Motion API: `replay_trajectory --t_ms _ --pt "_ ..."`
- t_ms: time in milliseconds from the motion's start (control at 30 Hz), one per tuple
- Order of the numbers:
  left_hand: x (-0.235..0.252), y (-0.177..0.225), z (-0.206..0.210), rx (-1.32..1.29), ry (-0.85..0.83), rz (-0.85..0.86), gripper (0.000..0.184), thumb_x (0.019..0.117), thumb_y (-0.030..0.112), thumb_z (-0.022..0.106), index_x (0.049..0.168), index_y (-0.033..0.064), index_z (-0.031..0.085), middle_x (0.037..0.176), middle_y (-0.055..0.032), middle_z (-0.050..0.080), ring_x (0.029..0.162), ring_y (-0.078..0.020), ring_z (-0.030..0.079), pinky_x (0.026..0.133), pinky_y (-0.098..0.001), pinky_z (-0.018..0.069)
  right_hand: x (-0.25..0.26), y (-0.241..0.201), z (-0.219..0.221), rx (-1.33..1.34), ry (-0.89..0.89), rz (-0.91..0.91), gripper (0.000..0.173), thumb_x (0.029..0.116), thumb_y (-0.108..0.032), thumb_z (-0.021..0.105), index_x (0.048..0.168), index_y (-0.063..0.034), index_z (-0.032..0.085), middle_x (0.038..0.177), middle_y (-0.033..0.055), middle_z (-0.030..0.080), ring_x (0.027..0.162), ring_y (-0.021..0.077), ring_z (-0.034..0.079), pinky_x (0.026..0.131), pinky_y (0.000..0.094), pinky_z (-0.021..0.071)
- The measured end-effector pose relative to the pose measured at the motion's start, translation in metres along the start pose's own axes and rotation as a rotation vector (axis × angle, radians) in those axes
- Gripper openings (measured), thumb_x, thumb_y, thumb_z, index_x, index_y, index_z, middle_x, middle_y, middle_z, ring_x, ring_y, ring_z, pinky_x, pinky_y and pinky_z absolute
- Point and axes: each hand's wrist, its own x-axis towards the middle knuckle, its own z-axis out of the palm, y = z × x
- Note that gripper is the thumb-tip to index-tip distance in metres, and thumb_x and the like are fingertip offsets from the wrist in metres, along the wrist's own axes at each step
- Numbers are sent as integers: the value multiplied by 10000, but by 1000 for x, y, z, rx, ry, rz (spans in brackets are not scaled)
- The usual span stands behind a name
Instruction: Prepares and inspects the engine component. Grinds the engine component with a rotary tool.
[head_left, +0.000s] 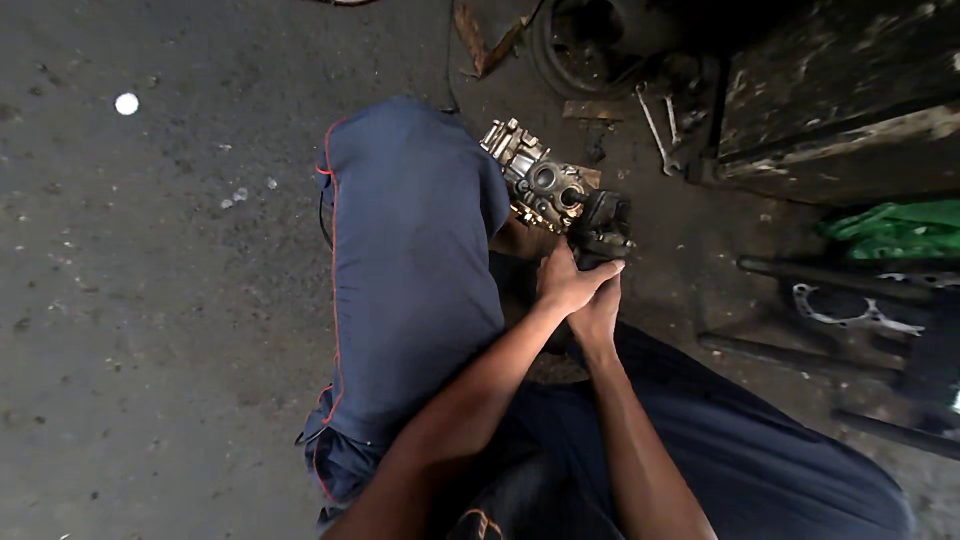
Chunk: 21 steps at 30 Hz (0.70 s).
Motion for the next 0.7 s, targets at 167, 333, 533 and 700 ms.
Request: replay_trajectory --t_ms 167,333,533,700 --pt "-2 1 0 14 4 6 779 829 443 844 1439 79 525 1218 -164 703 1167 -293 668 1013 -540 537 0 -1 -1 27 -4 -7 584 950 -217 679 1406 71 455 1244 149 653 1163 117 643 1029 300 528" --pt "-3 1 2 11 5 9 777 817 470 838 1425 91 539 1208 -151 706 1158 -290 671 999 -562 540 -3 -8 -5 4 -15 25 591 941 -230 687 1409 49 459 1251 167 652 1165 159 649 1037 361 528" --pt "-5 2 2 7 1 14 777 815 458 850 1420 83 539 1191 -153 711 1135 -281 683 983 -544 553 -3 -7 -6 4 2 -15 585 936 -236 688 1381 74 469 1217 155 658 1133 125 653 1009 313 536" --pt "-8 6 1 18 -2 11 778 820 457 847 1419 72 534 1179 -159 711 1127 -286 684 977 -536 555 -4 -8 -8 3 -4 -12 574 944 -232 680 1378 80 469 1215 155 656 1140 115 646 1008 295 531"
